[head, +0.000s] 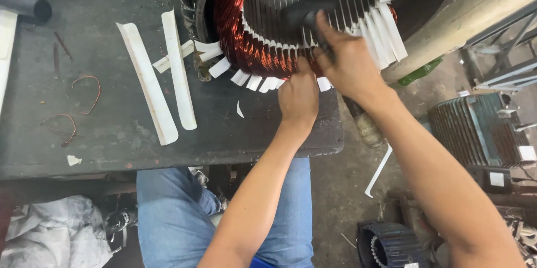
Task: The person is winding copper coils into a motor stator, inserting insulation strips and using a mallet to seat them.
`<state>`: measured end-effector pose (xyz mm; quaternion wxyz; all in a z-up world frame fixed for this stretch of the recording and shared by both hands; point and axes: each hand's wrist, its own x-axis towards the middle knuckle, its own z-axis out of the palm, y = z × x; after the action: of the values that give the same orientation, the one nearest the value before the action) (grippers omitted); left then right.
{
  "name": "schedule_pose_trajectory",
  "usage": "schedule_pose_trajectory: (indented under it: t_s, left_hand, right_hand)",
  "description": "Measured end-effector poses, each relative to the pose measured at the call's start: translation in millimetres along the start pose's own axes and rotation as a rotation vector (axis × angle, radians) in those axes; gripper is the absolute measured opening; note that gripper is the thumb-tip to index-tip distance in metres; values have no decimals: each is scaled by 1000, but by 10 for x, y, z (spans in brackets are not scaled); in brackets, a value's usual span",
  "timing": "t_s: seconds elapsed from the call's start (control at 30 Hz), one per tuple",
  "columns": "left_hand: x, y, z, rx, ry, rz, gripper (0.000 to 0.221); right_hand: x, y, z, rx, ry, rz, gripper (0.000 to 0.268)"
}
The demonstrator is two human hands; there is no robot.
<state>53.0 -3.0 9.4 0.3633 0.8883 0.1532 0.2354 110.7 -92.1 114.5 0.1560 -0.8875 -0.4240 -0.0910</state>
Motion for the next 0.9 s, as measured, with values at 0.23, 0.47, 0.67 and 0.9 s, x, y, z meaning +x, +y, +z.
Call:
schedule_pose_trajectory:
  t_s: [0.23, 0.47, 0.67, 0.9]
  left_hand:
    - [45, -57, 6, -36, 22, 2, 17]
    - [-346, -218, -335, 5, -36, 5, 20]
    - [-1237, -1102, -1352, 67, -460, 66, 26]
    - [-934, -1312, -1737, 268, -374, -134, 54]
  right_hand:
    - [14, -235, -329, 5, 15, -15, 69]
    - [-430, -268, -74, 77, 21, -25, 69]
    - [-1533, -652, 174, 351, 136, 221, 65]
    - [-1724, -558, 790, -274, -84, 173, 66]
